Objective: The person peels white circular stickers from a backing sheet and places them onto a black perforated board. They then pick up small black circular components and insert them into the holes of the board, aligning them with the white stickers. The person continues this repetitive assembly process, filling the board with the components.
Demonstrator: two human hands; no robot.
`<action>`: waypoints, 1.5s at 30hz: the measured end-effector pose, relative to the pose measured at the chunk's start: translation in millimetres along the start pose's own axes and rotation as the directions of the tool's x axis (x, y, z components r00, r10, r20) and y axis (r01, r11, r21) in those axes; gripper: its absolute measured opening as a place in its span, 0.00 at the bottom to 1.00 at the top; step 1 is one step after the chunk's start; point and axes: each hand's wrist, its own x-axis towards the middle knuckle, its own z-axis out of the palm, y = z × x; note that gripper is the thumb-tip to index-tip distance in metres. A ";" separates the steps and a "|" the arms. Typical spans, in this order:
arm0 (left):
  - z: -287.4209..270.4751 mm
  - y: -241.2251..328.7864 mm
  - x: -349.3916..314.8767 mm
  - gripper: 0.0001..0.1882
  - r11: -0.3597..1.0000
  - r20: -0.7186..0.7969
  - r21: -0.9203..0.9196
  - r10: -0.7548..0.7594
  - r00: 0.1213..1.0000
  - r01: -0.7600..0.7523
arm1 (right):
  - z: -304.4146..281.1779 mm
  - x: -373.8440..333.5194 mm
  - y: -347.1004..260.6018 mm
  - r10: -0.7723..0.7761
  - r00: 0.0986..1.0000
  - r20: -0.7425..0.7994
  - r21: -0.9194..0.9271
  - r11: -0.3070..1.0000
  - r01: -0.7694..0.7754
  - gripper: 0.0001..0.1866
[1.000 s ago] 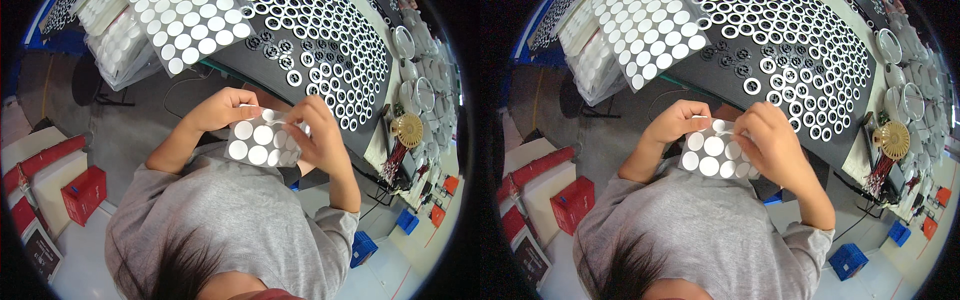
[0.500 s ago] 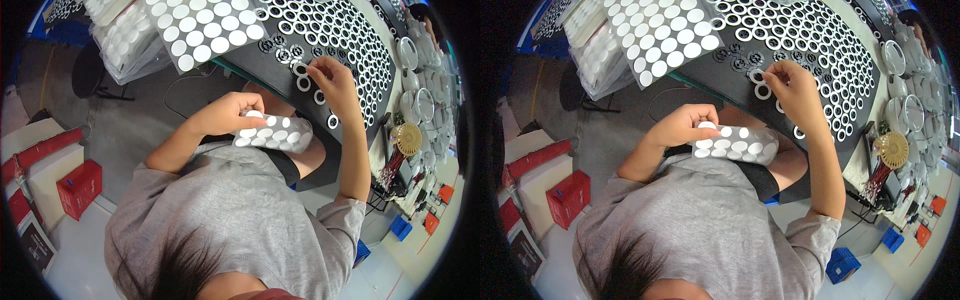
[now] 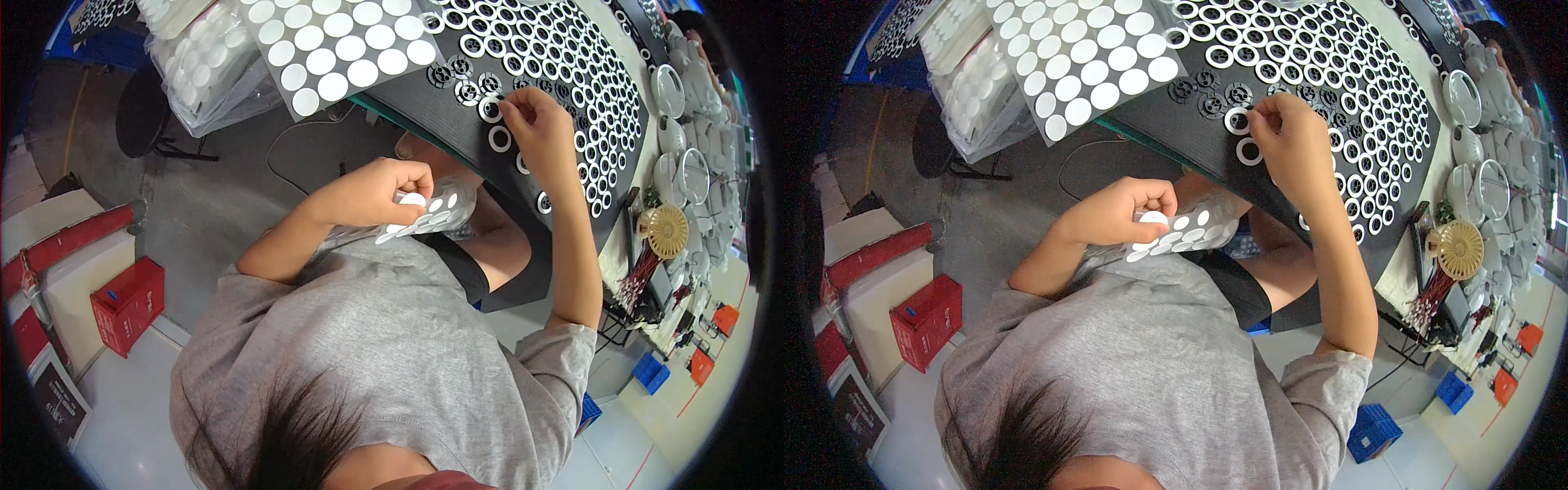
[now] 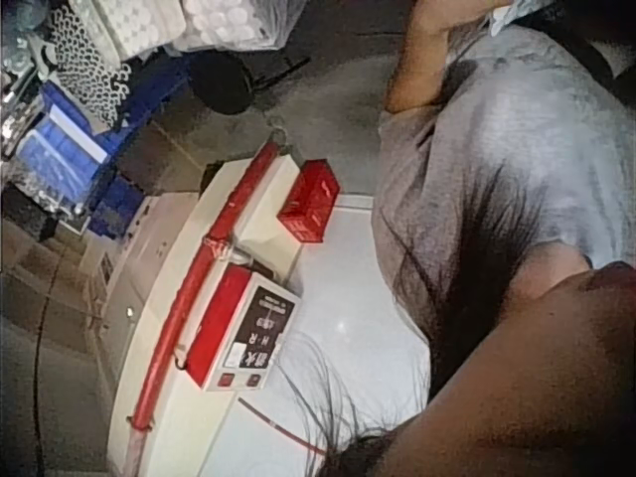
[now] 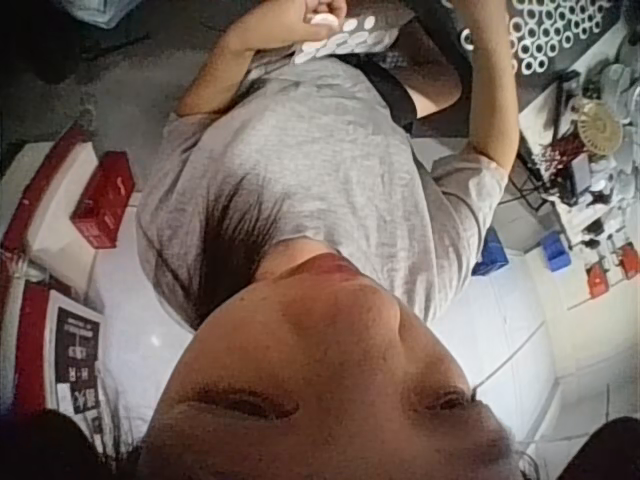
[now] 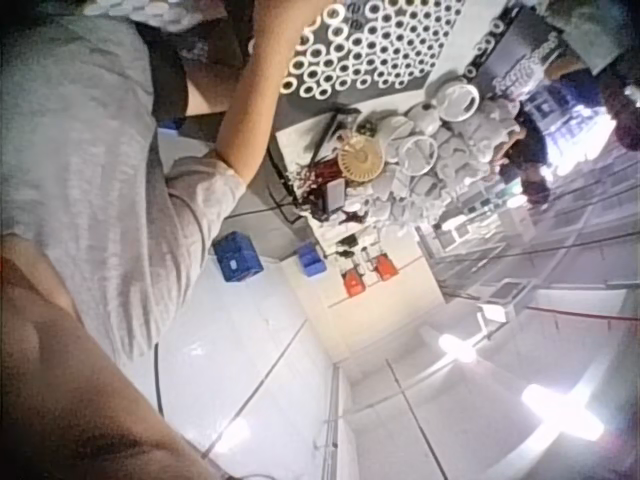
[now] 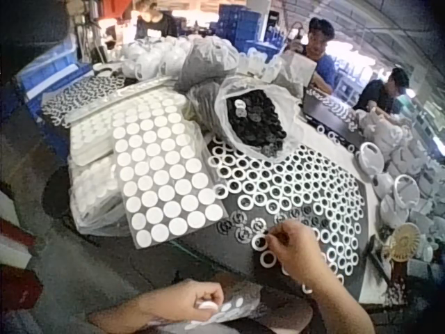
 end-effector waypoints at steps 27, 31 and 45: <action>16.7 8.3 1.5 0.14 0.920 -0.087 0.300 0.289 0.953 -0.252 | -6.3 -65.9 -48.4 -0.385 0.834 0.396 0.208 0.922 0.327 0.09; 14.5 12.3 4.1 0.15 0.935 -0.107 0.176 0.329 0.938 -0.308 | -6.4 -63.2 -47.6 -0.504 0.831 0.233 0.085 0.862 0.499 0.10; 9.0 0.8 2.1 0.16 0.929 -0.174 -0.346 0.075 0.982 -0.133 | 7.2 -56.1 -34.6 -0.802 0.591 0.089 -0.150 0.576 0.804 0.14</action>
